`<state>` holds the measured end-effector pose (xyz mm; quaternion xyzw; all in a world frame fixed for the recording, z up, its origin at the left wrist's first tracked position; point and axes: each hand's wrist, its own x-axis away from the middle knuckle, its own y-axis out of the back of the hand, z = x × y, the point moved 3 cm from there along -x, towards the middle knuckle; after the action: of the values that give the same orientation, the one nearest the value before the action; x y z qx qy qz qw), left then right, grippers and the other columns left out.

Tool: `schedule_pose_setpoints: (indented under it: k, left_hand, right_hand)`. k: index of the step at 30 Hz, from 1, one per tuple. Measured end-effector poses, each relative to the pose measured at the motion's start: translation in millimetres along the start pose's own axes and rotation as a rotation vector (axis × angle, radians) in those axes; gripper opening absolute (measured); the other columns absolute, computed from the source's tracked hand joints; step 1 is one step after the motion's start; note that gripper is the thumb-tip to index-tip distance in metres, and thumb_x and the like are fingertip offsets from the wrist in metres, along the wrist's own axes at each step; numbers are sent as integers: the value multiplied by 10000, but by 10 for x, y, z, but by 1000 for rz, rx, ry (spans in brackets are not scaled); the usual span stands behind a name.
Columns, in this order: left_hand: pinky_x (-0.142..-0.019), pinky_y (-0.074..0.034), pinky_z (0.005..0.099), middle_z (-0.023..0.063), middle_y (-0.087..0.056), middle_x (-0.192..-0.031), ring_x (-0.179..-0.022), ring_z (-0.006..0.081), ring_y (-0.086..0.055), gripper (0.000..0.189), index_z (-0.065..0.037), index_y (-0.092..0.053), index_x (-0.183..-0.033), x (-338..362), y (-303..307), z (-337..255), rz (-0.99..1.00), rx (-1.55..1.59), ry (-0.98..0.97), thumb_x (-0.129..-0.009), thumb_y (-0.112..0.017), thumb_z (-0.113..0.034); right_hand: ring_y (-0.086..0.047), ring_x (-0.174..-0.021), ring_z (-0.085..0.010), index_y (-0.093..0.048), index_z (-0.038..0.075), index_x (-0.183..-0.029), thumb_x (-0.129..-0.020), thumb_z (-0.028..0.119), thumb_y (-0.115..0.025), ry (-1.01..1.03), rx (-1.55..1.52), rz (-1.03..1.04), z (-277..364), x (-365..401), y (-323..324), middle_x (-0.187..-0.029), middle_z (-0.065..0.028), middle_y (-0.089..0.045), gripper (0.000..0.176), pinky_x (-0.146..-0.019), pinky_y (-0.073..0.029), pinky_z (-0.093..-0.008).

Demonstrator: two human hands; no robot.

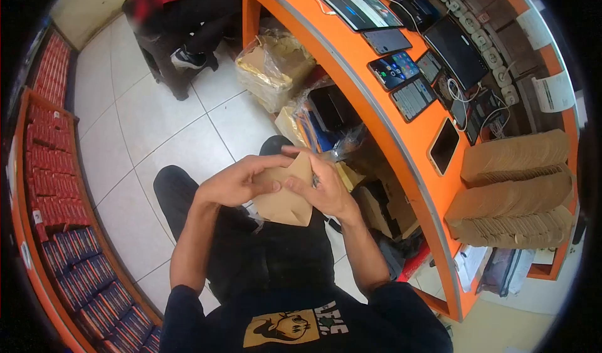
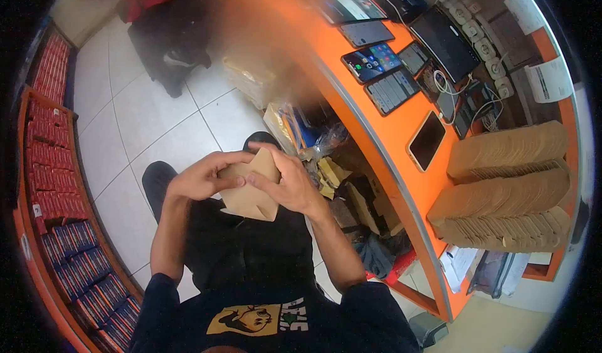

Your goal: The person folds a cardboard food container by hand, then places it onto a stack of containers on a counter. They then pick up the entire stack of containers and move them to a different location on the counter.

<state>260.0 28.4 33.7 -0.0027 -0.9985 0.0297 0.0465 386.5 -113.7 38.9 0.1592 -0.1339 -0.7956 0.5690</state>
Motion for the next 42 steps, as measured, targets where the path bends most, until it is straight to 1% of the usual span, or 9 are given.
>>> schedule_pose_setpoints:
  k: [10, 16, 19, 29, 31, 33, 34, 37, 42]
  left_hand:
    - [-852, -482, 285, 98, -687, -989, -941, 110, -596, 255, 13, -627, -1144, -20, 66, -78, -133, -162, -111, -896, -583, 50]
    - [-803, -491, 292, 98, -687, -889, -864, 114, -611, 275, -15, -611, -1173, -52, -40, -113, -334, -320, -192, -898, -613, -3]
    - [-761, -490, 296, 68, -676, -801, -793, 115, -609, 311, -34, -596, -1201, -38, -63, -131, -460, -244, 21, -895, -651, -55]
    - [-636, -490, 306, 119, -663, -716, -637, 116, -597, 137, -5, -677, -957, -80, -92, -51, -523, -536, -32, -889, -682, -123]
    - [-636, -491, 306, 122, -664, -712, -635, 121, -607, 133, -7, -678, -947, -91, -99, -108, -521, -561, -34, -888, -684, -126]
    - [-700, -517, 383, 192, -691, -831, -772, 328, -686, 235, -22, -657, -1012, -100, -113, -134, -514, -688, -12, -838, -726, -165]
    - [-700, -517, 383, 192, -691, -831, -772, 328, -686, 235, -22, -657, -1012, -100, -138, -148, -517, -687, -5, -838, -726, -165]
    - [-673, -528, 312, 113, -690, -889, -800, 159, -671, 464, -1, -528, -1068, -82, -8, -63, -868, -180, -36, -749, -841, -125]
    - [-785, -532, 288, 74, -702, -978, -829, 138, -665, 393, 4, -617, -1071, -71, -56, 103, -595, 266, 114, -758, -831, -101]
  right_hand:
    - [-545, -1139, -155, -387, -15, -1442, -922, 300, -666, -230, -678, 156, -446, 106, -244, -1242, -114, -591, 669, -986, -429, -334]
    - [-565, -1064, -143, -471, 4, -1383, -909, 265, -653, -273, -485, 17, -432, 103, -248, -1176, -89, -620, 570, -939, -447, -314]
    - [-584, -982, -129, -572, -8, -1253, -913, 285, -649, -305, -402, 12, -353, 110, -174, -1097, -90, -649, 455, -865, -468, -315]
    - [-598, -866, -158, -638, -40, -980, -1005, 371, -530, -436, -221, 36, -275, 116, -122, -855, -104, -651, 425, -778, -467, -336]
    - [-585, -789, -227, -628, -41, -879, -1004, 362, -532, -231, -99, -44, -189, 72, -88, -780, -135, -620, 433, -752, -459, -346]
    - [-563, -761, -248, -618, -42, -841, -990, 326, -562, -90, 65, -84, -218, 40, -5, -758, -143, -604, 401, -737, -451, -343]
    - [-541, -732, -270, -609, -43, -803, -975, 291, -592, 55, 227, -127, -191, 38, 18, -735, -152, -587, 376, -721, -443, -340]
    - [-525, -678, -218, -661, -56, -853, -903, 163, -689, -33, 200, -378, -177, 103, 82, -750, -121, -604, 227, -657, -424, -322]
    - [-502, -622, -158, -718, -36, -980, -828, 50, -749, 16, 59, -661, -70, 167, 27, -766, -84, -623, 177, -569, -396, -279]
